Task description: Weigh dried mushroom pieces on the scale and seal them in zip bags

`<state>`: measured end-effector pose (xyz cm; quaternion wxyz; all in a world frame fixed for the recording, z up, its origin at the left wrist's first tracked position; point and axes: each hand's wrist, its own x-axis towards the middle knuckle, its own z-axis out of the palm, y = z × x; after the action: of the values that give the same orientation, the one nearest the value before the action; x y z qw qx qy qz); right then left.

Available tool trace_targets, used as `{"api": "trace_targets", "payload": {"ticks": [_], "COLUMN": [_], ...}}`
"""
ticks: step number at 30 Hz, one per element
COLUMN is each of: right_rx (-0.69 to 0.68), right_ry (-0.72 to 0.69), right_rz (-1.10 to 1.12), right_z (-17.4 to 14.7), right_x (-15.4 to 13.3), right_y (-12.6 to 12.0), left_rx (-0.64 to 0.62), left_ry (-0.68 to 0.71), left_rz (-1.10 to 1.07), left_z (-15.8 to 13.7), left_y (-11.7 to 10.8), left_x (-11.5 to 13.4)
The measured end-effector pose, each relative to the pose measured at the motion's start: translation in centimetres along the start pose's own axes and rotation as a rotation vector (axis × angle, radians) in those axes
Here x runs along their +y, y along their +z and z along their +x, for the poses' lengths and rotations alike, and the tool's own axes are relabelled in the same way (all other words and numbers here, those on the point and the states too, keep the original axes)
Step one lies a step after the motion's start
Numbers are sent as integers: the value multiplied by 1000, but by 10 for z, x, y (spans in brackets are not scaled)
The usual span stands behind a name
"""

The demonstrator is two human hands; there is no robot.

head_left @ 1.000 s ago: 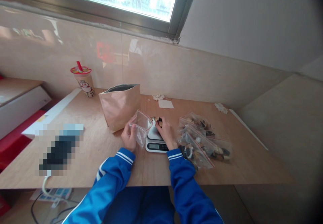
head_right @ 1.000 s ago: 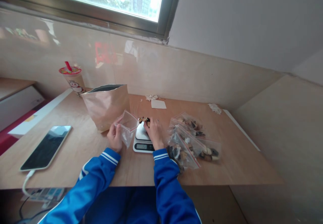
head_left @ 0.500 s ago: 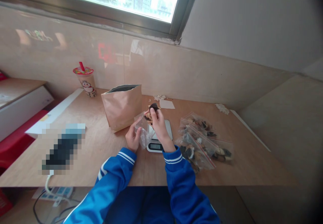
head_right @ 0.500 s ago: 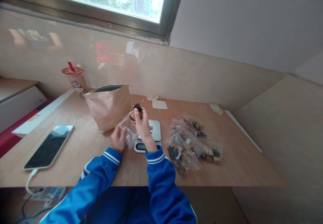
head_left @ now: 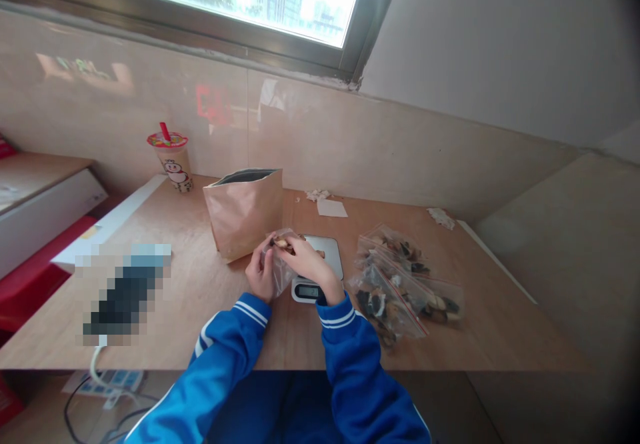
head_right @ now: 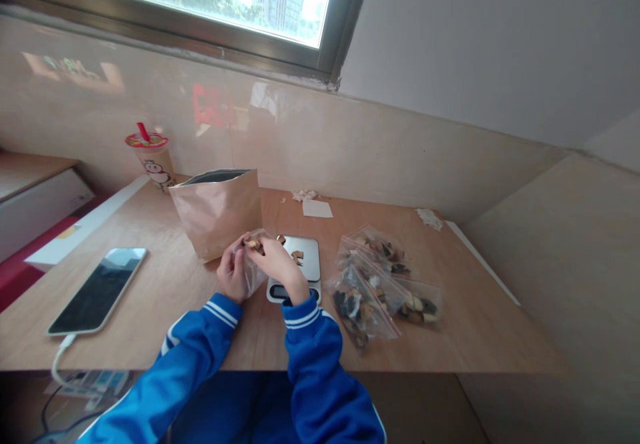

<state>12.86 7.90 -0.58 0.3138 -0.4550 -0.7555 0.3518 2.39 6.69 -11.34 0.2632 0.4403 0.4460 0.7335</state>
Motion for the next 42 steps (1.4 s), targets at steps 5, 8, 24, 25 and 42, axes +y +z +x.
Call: {"api": "trace_targets", "payload": {"ticks": [5, 8, 24, 25, 42], "right_rx": [-43, 35, 853, 976, 501], "right_ry": [-37, -21, -38, 18, -102], "right_rz": [30, -9, -184, -226, -208], "right_z": [17, 19, -133, -160, -145], "right_x": [14, 13, 27, 36, 36], "right_y": [6, 8, -36, -32, 10], "left_rx": [-2, 23, 99, 102, 37], "left_ry": [0, -22, -161, -161, -167], "left_rz": [1, -45, -114, -109, -263], "left_z": [2, 4, 10, 10, 7], "left_y": [-2, -1, 0, 0, 1], "left_x": [5, 3, 1, 1, 2]}}
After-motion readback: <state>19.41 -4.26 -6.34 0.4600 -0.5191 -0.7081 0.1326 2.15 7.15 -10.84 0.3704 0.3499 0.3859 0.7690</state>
